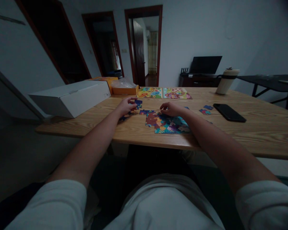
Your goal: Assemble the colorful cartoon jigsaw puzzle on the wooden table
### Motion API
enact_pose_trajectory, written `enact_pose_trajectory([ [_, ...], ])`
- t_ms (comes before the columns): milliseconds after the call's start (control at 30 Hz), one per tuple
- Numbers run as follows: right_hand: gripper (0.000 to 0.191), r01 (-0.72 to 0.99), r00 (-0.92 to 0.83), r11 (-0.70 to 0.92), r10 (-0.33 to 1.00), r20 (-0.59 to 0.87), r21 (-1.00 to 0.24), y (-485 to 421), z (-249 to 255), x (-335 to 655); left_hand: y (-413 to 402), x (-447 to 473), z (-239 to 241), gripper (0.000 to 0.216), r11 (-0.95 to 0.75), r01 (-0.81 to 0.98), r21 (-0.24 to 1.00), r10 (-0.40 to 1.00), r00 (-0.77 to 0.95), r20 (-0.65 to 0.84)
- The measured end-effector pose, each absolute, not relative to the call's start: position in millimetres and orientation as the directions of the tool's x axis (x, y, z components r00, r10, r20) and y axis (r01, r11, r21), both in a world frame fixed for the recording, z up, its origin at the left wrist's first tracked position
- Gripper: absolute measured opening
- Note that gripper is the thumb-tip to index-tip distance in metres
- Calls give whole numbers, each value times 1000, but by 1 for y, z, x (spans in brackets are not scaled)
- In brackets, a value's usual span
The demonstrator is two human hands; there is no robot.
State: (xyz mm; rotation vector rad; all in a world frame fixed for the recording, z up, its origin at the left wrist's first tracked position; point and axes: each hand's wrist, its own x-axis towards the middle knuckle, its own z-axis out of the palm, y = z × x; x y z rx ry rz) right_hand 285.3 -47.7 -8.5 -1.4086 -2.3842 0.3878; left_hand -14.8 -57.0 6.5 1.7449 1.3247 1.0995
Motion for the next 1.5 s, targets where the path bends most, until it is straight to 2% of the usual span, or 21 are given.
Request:
enact_pose_trajectory([
  [100, 26, 781, -457, 475, 877, 147, -406, -48, -8, 285, -53, 4, 14, 39, -186, 301, 935, 975, 175, 138],
  [200, 27, 769, -478, 495, 865, 152, -405, -47, -9, 286, -36, 23, 20, 38, -162, 364, 917, 965, 254, 69],
  [300, 27, 769, -482, 501, 863, 153, -397, -45, -11, 287, -19, 35, 17, 32, -210, 464, 861, 966, 234, 110],
  [533, 28, 763, -477, 487, 868, 138, -425, -41, -15, 284, -9, 41, -12, 34, -224, 432, 874, 959, 258, 118],
  [733, 29, 759, -474, 472, 873, 118, -448, -44, -13, 281, -8, 42, -17, 39, -329, 657, 679, 938, 308, 158],
  [1000, 26, 759, -485, 492, 864, 133, -426, -50, -9, 281, -8, 43, -20, 35, -398, 788, 470, 917, 348, 193],
  [1100, 27, 766, -490, 500, 861, 137, -405, -51, -9, 281, -7, 43, -19, 29, -451, 793, 410, 891, 377, 253],
  [1233, 28, 759, -491, 502, 860, 141, -415, -49, -11, 282, -9, 43, -16, 22, -525, 739, 422, 850, 427, 309],
  [1400, 30, 753, -497, 508, 856, 143, -418, -47, -13, 282, -9, 43, -18, 23, -492, 728, 478, 864, 475, 167],
  [1500, 30, 763, -488, 498, 862, 137, -413, -47, -13, 282, -9, 43, -18, 25, -479, 743, 467, 871, 468, 147],
])
